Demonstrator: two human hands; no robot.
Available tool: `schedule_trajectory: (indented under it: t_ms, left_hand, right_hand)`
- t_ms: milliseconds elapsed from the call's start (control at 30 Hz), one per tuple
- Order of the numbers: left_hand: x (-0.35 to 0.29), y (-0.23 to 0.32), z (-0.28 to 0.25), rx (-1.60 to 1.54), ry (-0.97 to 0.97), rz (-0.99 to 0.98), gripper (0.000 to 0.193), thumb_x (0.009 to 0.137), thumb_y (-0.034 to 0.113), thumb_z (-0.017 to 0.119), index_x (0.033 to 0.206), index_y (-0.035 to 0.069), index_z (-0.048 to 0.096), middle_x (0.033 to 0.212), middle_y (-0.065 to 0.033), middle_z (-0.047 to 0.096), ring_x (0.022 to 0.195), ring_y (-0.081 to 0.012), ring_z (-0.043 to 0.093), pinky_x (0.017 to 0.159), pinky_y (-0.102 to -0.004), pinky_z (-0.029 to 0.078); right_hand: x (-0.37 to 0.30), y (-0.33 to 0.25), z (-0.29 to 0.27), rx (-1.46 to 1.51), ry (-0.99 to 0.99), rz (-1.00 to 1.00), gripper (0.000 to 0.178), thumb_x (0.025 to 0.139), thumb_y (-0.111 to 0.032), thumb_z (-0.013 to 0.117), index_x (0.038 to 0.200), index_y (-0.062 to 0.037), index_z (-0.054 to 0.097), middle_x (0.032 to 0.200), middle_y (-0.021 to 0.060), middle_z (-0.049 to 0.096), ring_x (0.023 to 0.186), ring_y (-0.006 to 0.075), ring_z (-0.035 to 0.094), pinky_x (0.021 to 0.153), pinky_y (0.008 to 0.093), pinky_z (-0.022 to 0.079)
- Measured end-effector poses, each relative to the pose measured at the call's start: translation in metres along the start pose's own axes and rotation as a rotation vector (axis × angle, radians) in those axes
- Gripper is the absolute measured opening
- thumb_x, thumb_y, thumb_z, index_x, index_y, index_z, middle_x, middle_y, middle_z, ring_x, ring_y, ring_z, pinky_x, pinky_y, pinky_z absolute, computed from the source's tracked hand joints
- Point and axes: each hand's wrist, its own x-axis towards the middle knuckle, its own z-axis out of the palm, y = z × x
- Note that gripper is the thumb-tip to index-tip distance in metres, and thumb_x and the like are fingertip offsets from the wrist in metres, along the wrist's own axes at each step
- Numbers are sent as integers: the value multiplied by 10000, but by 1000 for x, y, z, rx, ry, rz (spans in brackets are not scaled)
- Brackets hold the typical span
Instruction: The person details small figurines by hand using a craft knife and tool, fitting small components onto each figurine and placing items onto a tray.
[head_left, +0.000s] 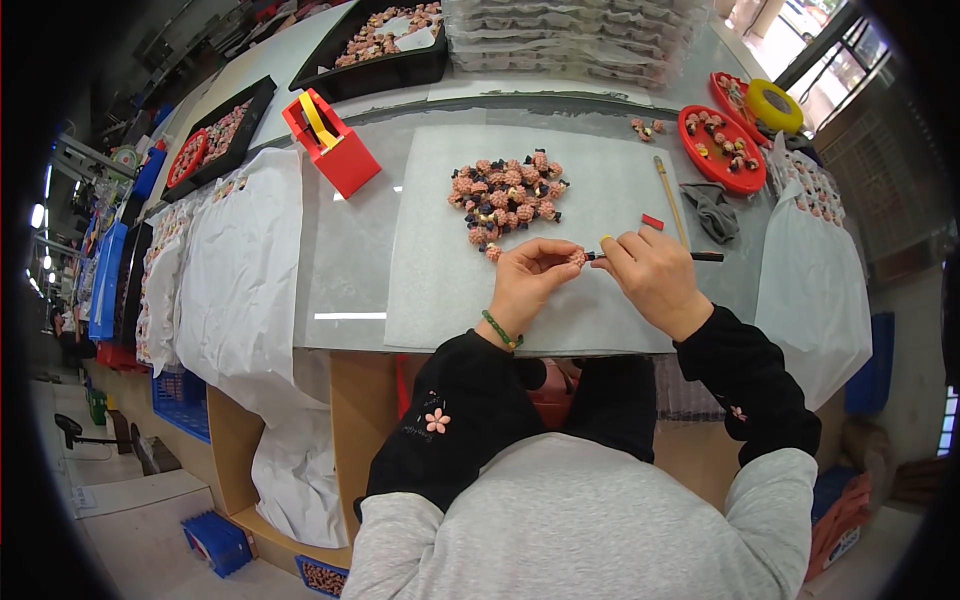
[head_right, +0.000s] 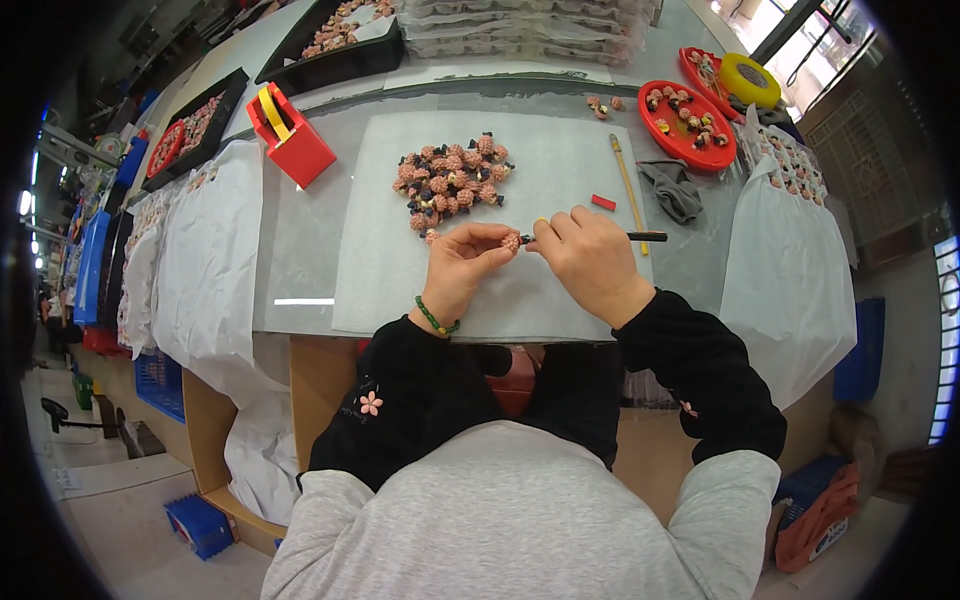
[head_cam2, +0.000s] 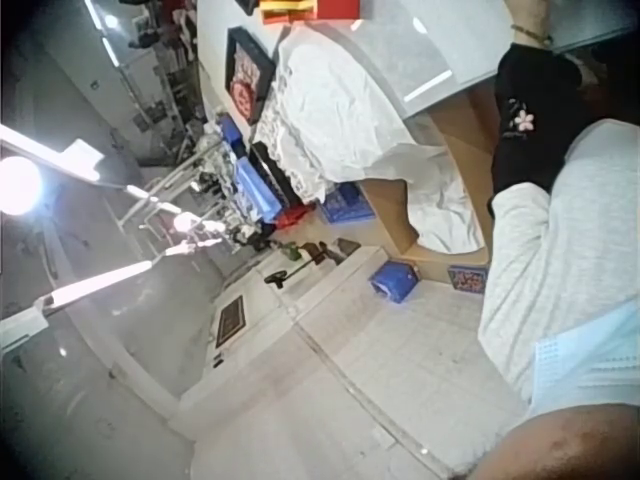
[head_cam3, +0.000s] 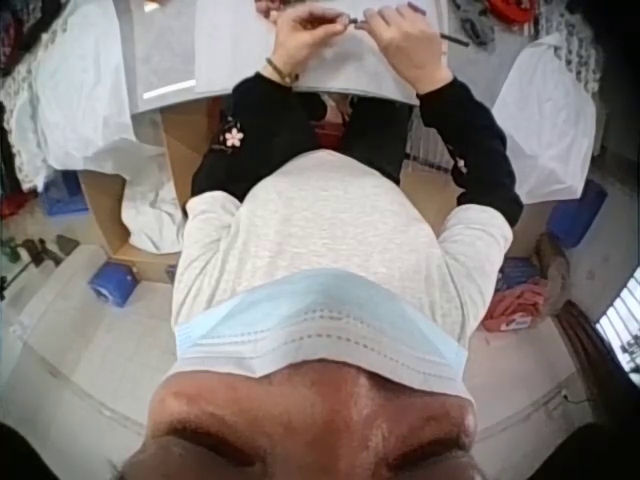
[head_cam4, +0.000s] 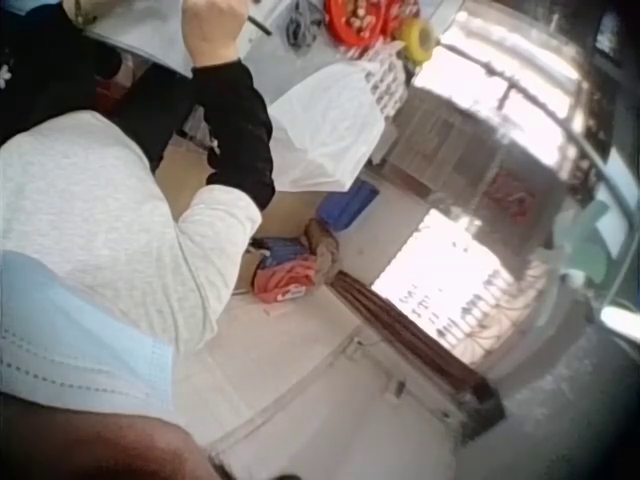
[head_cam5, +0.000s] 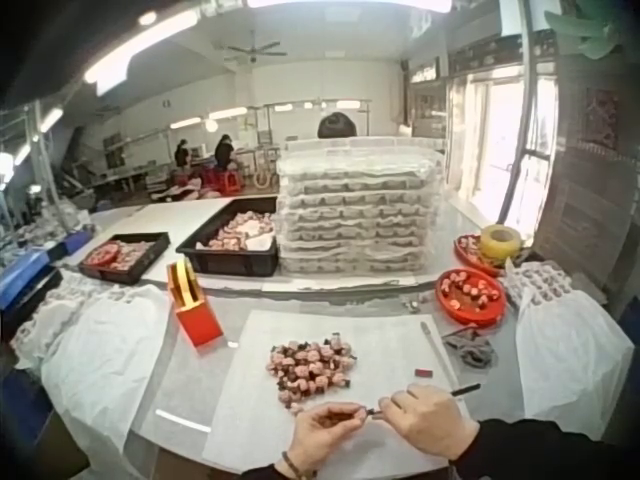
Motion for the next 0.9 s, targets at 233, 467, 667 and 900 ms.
schedule_trajectory:
  t_ms: [233, 467, 667, 900]
  left_hand:
    - [0, 0, 0, 10, 1, 9, 210, 740, -59, 599, 945, -32, 568, 945, -107, 605, 855, -135, 576, 779, -245, 466]
    - [0, 0, 0, 9, 4, 0, 207, 739, -57, 601, 942, -31, 568, 940, -110, 606, 852, -138, 578, 778, -248, 469]
    - [0, 0, 0, 12, 14, 5, 209, 739, -56, 602, 943, -31, 568, 940, -109, 606, 849, -137, 579, 772, -246, 469]
    - [-1, 0, -1, 12, -3, 7, 210, 737, -56, 605, 942, -26, 575, 935, -97, 606, 846, -130, 576, 769, -242, 467]
  right_hand:
    - [2, 0, -2, -26, -16, -34, 204, 651, -195, 662, 742, -67, 531, 614, 22, 453, 559, 169, 470, 482, 287, 389]
    - [1, 0, -2, -24, -19, -49, 197, 648, -192, 664, 728, -69, 533, 616, 22, 456, 558, 170, 470, 482, 289, 391]
    - [0, -1, -1, -19, -3, -19, 197, 646, -184, 667, 743, -66, 542, 619, 19, 462, 562, 170, 472, 487, 290, 394]
    - [1, -1, -2, -29, -22, -19, 206, 644, -190, 664, 755, -67, 541, 618, 18, 464, 559, 166, 474, 483, 288, 393]
